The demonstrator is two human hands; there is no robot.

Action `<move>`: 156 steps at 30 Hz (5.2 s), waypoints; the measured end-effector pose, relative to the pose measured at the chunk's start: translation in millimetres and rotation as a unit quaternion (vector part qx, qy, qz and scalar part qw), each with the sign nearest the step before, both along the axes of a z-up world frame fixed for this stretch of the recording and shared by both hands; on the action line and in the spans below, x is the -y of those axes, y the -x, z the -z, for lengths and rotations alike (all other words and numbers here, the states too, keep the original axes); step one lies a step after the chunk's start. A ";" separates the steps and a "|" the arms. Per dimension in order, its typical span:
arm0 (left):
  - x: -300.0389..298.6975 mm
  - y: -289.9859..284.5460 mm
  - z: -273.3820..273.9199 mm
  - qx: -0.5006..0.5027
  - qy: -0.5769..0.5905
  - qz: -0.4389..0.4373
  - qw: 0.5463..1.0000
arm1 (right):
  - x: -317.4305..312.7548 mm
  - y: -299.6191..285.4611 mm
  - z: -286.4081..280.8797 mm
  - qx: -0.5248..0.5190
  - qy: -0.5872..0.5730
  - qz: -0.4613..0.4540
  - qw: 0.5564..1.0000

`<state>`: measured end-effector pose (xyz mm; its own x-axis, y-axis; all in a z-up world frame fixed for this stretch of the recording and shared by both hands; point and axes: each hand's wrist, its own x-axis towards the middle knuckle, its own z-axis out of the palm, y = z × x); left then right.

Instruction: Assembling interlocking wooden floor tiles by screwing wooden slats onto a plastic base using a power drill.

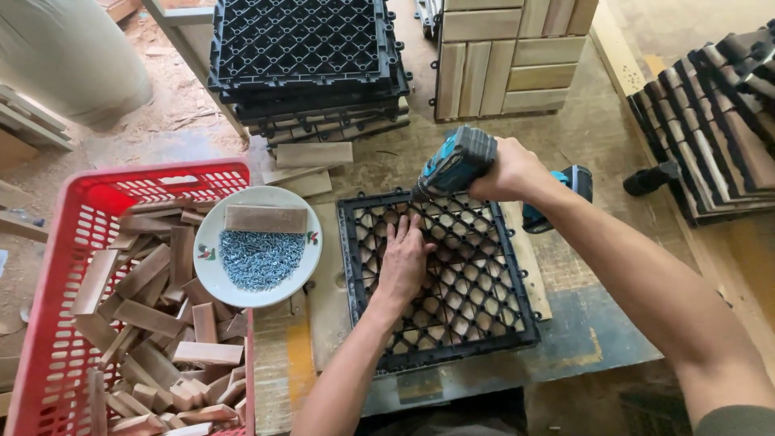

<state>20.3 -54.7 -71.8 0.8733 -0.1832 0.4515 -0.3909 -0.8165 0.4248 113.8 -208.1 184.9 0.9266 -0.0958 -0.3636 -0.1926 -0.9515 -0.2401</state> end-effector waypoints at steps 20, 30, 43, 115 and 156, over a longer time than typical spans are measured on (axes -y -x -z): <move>4.6 3.6 -3.8 -0.015 0.001 -0.008 1.000 | -68.2 -24.0 -57.0 -0.068 0.145 -0.152 0.975; 3.2 4.9 -12.2 -0.003 0.008 -0.010 1.000 | -61.2 -29.7 -51.4 -0.053 0.143 -0.158 0.976; 5.3 1.6 -0.7 -0.011 0.004 -0.013 1.000 | -49.8 -23.2 -38.5 -0.026 0.173 -0.232 0.957; -36.9 33.3 -76.6 -0.152 -0.039 -0.045 0.987 | -26.8 -4.4 2.6 0.002 -0.015 -0.044 0.999; -40.1 33.8 -75.5 -0.152 -0.042 -0.022 0.987 | -61.7 4.4 -36.4 0.019 0.112 -0.239 0.964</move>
